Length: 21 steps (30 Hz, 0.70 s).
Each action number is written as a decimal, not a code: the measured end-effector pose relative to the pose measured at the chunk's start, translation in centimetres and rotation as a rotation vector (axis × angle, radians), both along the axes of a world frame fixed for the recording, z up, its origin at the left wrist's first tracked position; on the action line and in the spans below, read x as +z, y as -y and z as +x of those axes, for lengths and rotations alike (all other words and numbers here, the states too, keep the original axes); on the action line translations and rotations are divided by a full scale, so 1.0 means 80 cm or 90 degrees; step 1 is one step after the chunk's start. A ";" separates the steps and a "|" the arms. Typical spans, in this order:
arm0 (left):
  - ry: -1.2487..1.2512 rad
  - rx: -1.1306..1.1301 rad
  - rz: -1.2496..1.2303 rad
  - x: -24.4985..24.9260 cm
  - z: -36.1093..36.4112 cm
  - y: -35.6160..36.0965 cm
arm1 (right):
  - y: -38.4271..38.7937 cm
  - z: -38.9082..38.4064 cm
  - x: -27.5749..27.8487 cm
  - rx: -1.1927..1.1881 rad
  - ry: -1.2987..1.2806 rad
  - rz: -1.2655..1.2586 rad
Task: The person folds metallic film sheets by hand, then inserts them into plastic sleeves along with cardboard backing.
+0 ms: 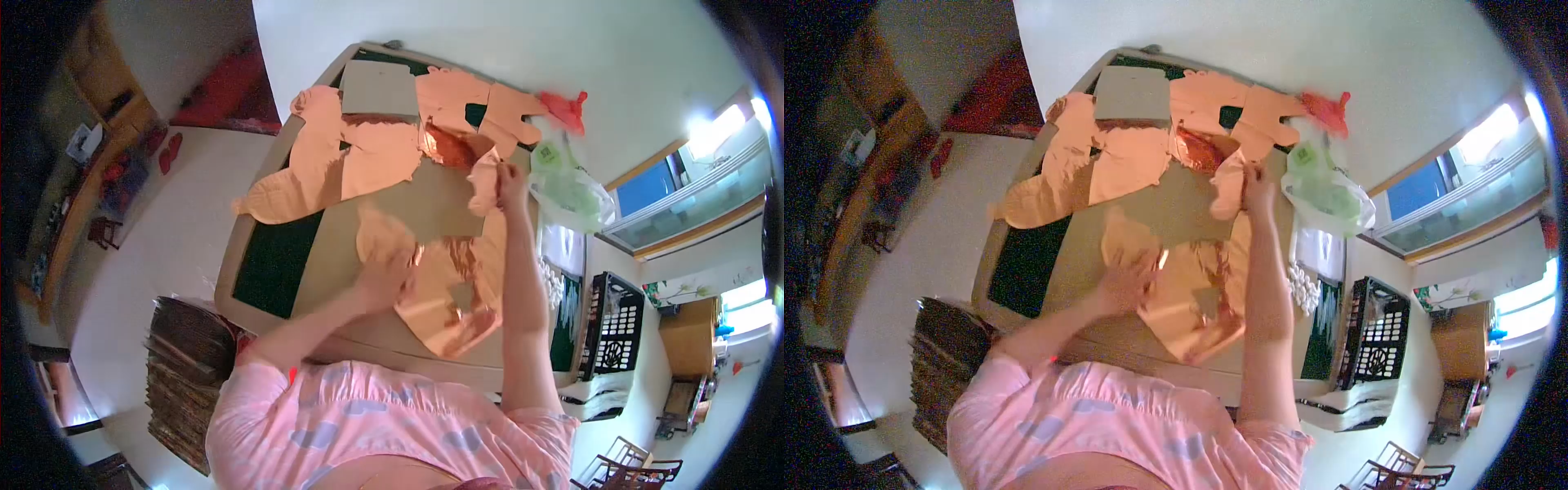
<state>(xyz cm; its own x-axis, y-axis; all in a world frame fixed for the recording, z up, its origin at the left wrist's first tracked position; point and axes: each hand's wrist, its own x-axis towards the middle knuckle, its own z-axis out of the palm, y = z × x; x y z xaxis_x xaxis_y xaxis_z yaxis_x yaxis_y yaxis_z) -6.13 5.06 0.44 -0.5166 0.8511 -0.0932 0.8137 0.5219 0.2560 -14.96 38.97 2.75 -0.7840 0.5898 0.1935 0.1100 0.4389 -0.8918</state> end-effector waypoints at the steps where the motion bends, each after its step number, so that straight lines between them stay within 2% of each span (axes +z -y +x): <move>1: -0.042 -0.016 0.004 -0.006 -0.019 -0.002 | 0.011 0.027 0.048 0.009 0.043 -0.021; 3: -0.086 -0.036 0.010 -0.011 -0.058 -0.011 | 0.014 0.066 0.087 0.063 0.107 -0.095; 6: -0.100 -0.056 0.014 -0.010 -0.090 -0.034 | 0.029 0.130 0.079 0.126 -0.008 0.259; 7: -0.119 -0.061 0.015 -0.014 -0.098 -0.041 | 0.029 0.151 0.051 0.137 0.035 0.221; 9: -0.114 -0.050 -0.013 -0.007 -0.107 -0.056 | 0.088 0.207 0.067 0.166 0.086 0.212; 10: -0.092 -0.033 -0.044 0.008 -0.110 -0.063 | 0.101 0.225 0.064 0.172 0.269 0.106; 11: -0.070 -0.016 -0.076 0.015 -0.109 -0.066 | 0.114 0.241 0.046 0.189 0.209 0.202; 13: -0.144 0.026 0.009 -0.001 -0.105 -0.067 | 0.136 0.267 0.014 0.165 0.155 0.182; 15: -0.177 0.071 0.080 -0.019 -0.100 -0.066 | 0.158 0.283 0.005 0.137 0.170 0.077; 18: -0.142 0.125 0.136 -0.028 -0.075 -0.054 | 0.192 0.291 0.027 0.092 0.310 -0.090; 20: -0.096 0.151 0.135 -0.012 -0.061 -0.040 | 0.197 0.300 0.001 0.116 0.225 -0.025; 21: -0.066 0.200 0.232 -0.031 -0.069 -0.034 | 0.199 0.299 -0.008 0.129 0.181 0.008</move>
<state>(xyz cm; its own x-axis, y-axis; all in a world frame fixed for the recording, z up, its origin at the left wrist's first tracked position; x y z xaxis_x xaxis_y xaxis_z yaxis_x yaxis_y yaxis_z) -11.69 7.79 -2.07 -0.7447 0.6198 0.2475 0.6618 0.6377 0.3942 8.93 23.07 2.13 -0.9087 0.4152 -0.0430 0.2626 0.4884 -0.8322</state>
